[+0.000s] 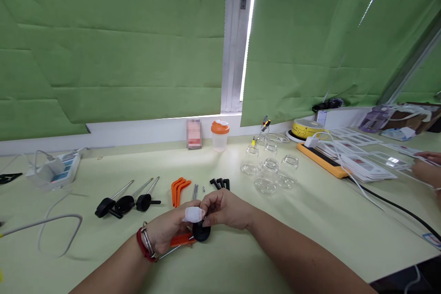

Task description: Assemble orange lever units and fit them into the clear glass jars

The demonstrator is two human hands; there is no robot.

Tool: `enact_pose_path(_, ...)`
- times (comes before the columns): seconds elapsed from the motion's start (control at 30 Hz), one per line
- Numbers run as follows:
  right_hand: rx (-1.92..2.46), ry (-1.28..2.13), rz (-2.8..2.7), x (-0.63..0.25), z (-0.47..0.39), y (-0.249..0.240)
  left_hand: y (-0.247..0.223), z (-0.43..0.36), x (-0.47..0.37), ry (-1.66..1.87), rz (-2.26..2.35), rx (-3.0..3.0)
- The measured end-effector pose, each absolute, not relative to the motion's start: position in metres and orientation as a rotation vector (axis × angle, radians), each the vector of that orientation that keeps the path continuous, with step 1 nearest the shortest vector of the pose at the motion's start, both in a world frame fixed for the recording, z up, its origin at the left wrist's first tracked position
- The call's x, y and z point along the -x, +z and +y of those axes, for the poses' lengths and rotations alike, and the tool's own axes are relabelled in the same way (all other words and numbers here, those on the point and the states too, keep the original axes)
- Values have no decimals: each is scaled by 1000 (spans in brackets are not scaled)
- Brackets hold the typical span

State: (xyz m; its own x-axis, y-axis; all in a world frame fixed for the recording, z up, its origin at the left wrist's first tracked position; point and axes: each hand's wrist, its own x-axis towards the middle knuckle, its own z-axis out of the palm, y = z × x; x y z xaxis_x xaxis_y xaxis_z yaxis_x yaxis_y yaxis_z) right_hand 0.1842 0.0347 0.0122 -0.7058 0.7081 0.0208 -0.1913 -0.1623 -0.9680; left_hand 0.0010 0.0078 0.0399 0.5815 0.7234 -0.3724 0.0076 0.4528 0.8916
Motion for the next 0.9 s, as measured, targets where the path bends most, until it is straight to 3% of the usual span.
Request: enact_pose_path(0.9,580,1830,-1622,-188,35,12,39,7,1,490,819,-1046)
